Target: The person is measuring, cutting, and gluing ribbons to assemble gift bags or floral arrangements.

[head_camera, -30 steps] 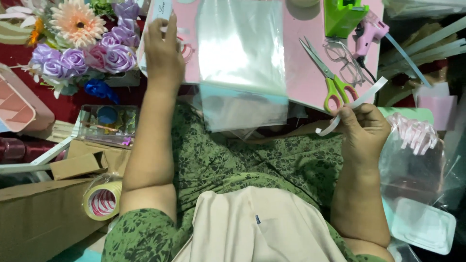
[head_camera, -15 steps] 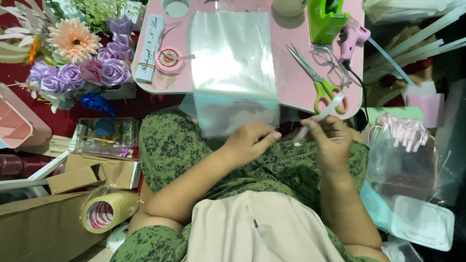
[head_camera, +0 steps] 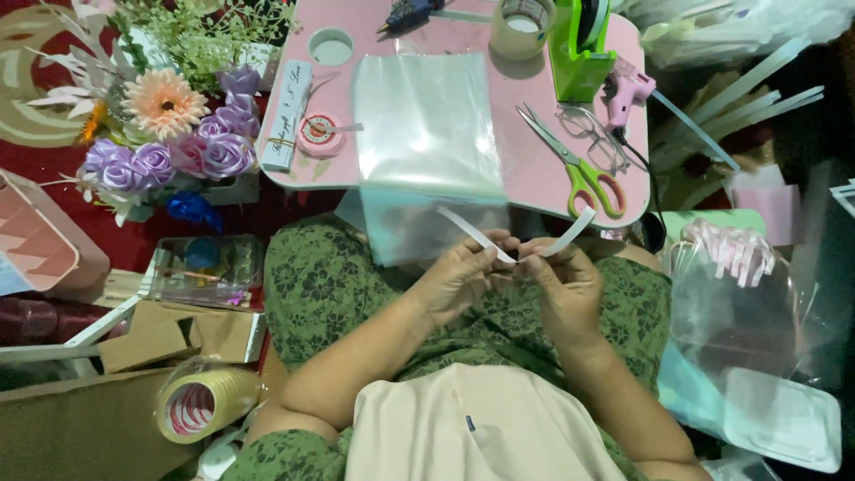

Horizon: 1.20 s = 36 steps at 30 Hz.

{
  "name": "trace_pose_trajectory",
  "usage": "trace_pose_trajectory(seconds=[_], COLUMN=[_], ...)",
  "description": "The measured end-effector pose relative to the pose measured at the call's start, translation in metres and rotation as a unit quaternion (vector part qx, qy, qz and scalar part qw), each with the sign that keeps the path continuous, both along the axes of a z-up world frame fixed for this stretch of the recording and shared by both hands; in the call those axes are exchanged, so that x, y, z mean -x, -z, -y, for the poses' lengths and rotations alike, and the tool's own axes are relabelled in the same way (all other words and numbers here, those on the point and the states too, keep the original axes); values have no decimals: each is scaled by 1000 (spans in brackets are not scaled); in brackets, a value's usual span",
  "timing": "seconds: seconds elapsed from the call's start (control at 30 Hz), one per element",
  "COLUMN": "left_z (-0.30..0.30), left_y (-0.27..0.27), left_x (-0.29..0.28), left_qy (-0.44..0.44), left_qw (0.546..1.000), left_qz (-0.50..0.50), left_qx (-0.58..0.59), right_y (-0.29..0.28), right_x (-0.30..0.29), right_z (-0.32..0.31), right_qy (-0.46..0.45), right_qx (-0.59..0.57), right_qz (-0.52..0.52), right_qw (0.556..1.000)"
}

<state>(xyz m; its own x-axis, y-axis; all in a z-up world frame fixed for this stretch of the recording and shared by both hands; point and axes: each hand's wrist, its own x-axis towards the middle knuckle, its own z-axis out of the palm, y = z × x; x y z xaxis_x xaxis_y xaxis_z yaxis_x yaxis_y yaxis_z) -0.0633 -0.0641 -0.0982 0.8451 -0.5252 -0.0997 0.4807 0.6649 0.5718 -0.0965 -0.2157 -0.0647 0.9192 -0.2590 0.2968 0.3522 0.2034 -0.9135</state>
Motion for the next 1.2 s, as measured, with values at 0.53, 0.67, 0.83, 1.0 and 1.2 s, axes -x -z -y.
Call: trace_pose_trajectory(seconds=[0.53,0.67,0.83,1.0,1.2], left_z=[-15,-13,-19,-26,-37], left_y=[-7,-9,1,-21,-35], left_x=[-31,-41,-57,-71,-92], left_qy=[-99,-124,-178,-225,-227], left_qw=[987,983,936,802,668], left_qz=[105,108,185,360,477], left_qx=[-72,-82,-240,-421,-524], right_y=[-3,-14,-1,4,7], right_x=[-52,-62,-77,-91,-109], right_z=[34,37,38,43,67], right_qy=[26,23,25,34,48], right_qx=[-93,-116,-149,-153,-143], right_qz=[7,2,-19,-24,-20], right_qw=[995,993,988,987,988])
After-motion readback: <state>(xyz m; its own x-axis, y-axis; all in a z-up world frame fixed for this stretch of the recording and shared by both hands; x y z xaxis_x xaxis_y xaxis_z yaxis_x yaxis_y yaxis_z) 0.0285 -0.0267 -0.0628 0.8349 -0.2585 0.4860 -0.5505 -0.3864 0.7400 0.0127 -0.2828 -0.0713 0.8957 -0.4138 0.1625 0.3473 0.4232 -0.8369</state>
